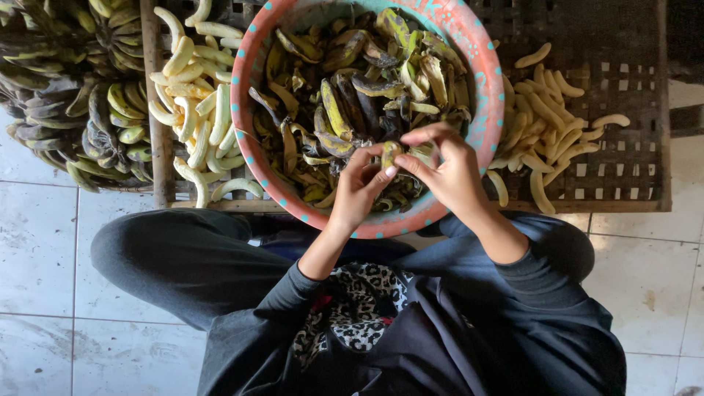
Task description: The person sits on the floor and peels bananas with a small knife, dropping the peels into a large basin and placing the peeled bananas onto a pile beside the basin. They take unpeeled bananas from a nearby heap and repeat the peeling cycle throughout the clip.
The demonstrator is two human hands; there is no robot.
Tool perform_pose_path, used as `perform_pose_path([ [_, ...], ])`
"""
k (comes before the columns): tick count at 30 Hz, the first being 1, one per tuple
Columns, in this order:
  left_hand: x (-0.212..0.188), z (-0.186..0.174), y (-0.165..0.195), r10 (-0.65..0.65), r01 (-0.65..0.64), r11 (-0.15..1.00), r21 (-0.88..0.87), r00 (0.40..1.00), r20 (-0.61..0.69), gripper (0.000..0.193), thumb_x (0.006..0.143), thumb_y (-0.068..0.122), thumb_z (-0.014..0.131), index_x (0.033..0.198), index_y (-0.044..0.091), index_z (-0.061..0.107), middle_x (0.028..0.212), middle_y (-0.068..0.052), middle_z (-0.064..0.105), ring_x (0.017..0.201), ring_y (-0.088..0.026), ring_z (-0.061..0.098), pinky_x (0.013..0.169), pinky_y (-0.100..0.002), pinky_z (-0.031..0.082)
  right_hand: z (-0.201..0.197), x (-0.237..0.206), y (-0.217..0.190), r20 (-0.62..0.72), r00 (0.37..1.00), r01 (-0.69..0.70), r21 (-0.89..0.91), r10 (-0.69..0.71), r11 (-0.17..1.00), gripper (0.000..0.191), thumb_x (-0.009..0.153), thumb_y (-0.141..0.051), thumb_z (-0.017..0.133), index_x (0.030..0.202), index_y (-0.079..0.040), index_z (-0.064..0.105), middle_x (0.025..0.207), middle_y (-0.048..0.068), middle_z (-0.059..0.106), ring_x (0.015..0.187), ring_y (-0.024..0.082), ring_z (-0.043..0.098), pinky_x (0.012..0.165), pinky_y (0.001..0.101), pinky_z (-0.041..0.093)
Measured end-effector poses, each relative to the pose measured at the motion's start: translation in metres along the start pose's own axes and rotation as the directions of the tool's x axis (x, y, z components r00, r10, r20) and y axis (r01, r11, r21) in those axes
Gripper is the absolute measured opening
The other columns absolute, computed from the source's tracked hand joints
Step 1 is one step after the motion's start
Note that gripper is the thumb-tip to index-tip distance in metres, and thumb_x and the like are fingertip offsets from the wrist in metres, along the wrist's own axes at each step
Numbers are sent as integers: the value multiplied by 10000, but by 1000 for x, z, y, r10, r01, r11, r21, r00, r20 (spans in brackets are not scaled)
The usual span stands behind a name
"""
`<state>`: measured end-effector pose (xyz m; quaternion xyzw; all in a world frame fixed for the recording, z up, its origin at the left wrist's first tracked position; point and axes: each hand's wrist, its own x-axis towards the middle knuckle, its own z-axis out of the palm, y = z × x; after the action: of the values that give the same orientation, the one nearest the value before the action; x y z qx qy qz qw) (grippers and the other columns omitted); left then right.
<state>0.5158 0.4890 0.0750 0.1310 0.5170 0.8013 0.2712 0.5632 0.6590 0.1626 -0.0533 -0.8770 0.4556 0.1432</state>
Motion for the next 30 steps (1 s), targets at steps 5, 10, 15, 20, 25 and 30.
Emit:
perform_pose_path([
  [5,-6,8,13,295,-269,873,406,956,-1,288,1003,18,680,1288,-11,648,1241,-114,674,1133,-208,650,998,-315,525,8,-3,-4,-23,999,50,100,-48,994,146,946,-90,812,1062,-21,756,1014,39,745,735,61,538,640,230,435],
  [10,-6,13,19,355,-318,830,457,935,6,304,978,-51,653,1280,-13,639,1236,-135,677,1143,-260,646,1022,-340,501,8,-6,3,-65,986,160,107,-154,981,105,1013,-96,757,1068,-8,744,993,42,738,778,51,576,670,233,454],
  [15,-12,20,9,390,-348,846,404,920,-23,287,1010,-49,607,1295,-13,592,1275,-138,611,1198,-258,601,1070,-338,473,8,-5,11,195,954,-291,437,226,851,181,1058,-182,652,1091,-5,671,771,-20,594,598,45,502,516,214,403],
  [20,-17,31,8,373,-376,927,9,916,-145,271,1137,135,529,1383,23,545,1344,-95,580,1217,-206,564,1082,-327,466,6,-4,23,313,850,-499,738,424,455,178,1032,-205,611,1116,-49,605,753,-12,574,565,59,490,460,222,353],
  [25,-20,24,41,372,-489,792,-367,862,-346,387,1139,196,539,1480,35,450,1395,-97,566,1299,-236,567,1187,-408,428,-4,11,51,261,777,-498,812,573,306,176,1067,-203,631,1042,-32,599,774,33,547,581,80,496,472,249,363],
  [30,-28,11,69,254,-387,713,-585,920,-299,582,1094,153,563,1606,80,298,1392,-93,554,1339,-227,555,1258,-444,396,1,14,76,168,783,-485,768,599,419,117,1001,-161,649,1010,-53,603,822,9,567,537,84,493,435,257,352],
])
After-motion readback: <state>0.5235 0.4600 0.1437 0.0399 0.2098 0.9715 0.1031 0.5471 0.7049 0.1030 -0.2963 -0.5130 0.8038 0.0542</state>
